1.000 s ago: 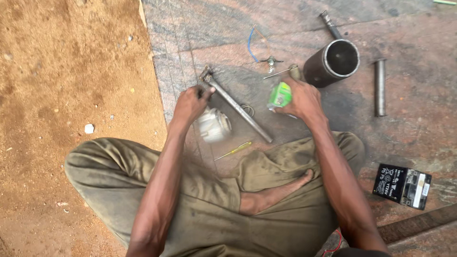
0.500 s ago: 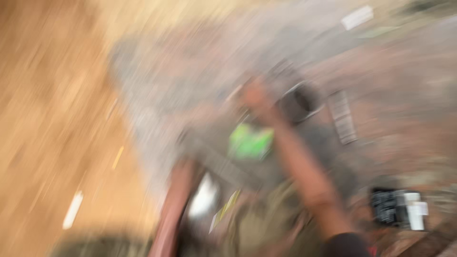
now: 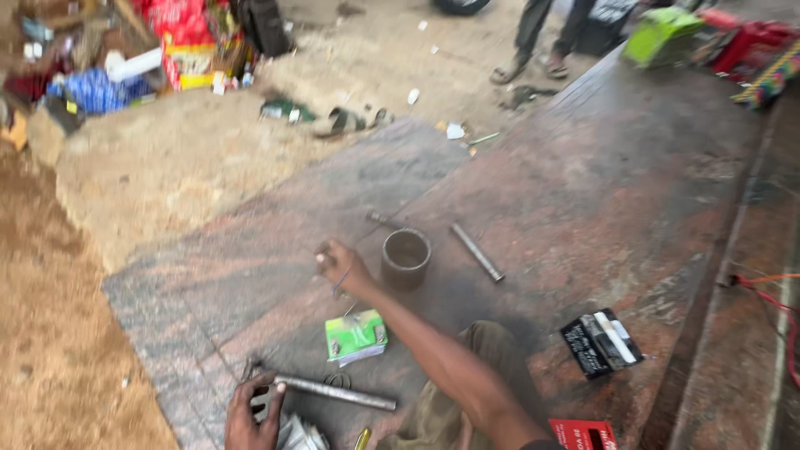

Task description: The person sits on the ground and scrapes and cleans a small metal motorcycle component with a blade and screwdriver. They then pick up a green battery box and a black battery and attach a wire terminal to the battery.

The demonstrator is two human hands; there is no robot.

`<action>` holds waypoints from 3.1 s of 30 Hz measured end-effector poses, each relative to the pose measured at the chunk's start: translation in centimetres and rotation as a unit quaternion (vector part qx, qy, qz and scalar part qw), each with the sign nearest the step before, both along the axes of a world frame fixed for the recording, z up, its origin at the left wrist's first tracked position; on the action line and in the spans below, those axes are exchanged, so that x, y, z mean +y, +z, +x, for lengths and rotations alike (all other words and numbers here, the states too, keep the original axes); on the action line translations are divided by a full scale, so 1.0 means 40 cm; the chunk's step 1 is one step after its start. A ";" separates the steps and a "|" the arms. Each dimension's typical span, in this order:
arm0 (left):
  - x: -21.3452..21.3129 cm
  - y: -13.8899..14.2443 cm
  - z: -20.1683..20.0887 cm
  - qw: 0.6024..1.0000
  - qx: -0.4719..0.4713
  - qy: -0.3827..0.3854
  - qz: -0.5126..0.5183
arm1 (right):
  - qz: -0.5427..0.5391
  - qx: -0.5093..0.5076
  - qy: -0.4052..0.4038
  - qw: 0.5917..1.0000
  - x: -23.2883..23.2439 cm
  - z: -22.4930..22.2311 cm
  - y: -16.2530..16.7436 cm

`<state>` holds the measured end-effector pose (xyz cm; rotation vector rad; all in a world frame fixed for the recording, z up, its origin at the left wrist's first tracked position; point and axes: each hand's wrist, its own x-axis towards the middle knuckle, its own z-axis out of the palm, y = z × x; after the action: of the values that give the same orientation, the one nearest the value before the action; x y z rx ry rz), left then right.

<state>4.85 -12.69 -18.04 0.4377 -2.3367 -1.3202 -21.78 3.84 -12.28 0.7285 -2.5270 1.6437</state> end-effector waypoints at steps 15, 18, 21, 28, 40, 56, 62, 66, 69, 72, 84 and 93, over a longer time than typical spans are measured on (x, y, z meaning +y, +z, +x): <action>0.324 0.306 0.109 0.971 0.237 -0.028 -0.036 | -0.087 0.164 -0.067 0.980 0.195 0.526 0.216; 0.291 0.285 0.071 0.987 0.140 -0.033 0.068 | -0.182 -0.044 -0.032 0.982 0.253 0.531 0.116; 0.274 0.251 0.053 0.982 -0.050 -0.040 0.178 | -0.245 -0.333 -0.010 0.910 0.295 0.546 0.017; 0.234 0.245 -0.028 0.955 -0.021 -0.089 0.281 | -0.291 -0.410 -0.039 0.864 0.338 0.493 -0.085; 0.194 0.069 -0.130 0.999 0.029 0.017 0.015 | -0.244 -0.386 -0.081 0.886 0.293 0.437 -0.105; 0.129 -0.030 -0.207 0.998 -0.018 0.008 0.065 | -0.204 -0.308 -0.072 0.927 0.249 0.407 -0.166; 0.141 -0.031 -0.193 0.998 0.023 0.001 0.055 | -0.167 -0.301 -0.070 0.936 0.239 0.413 -0.171; 0.146 -0.031 -0.186 0.997 0.007 0.008 0.083 | -0.180 -0.314 -0.070 0.930 0.244 0.417 -0.180; 0.157 -0.028 -0.180 0.994 0.015 0.010 0.109 | -0.192 -0.338 -0.073 0.919 0.249 0.423 -0.184; 0.164 -0.029 -0.177 0.991 0.004 0.015 0.136 | -0.188 -0.353 -0.082 0.913 0.253 0.426 -0.186; 0.169 -0.037 -0.157 0.992 0.036 0.025 0.120 | -0.185 -0.346 -0.067 0.917 0.259 0.439 -0.174; 0.168 -0.037 -0.146 0.991 0.038 0.031 0.128 | -0.195 -0.339 -0.068 0.918 0.265 0.459 -0.156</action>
<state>-1.00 -5.98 -19.53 0.5237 -2.0834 -1.5842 -3.42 14.43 -18.53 -0.0826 -2.3691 2.5683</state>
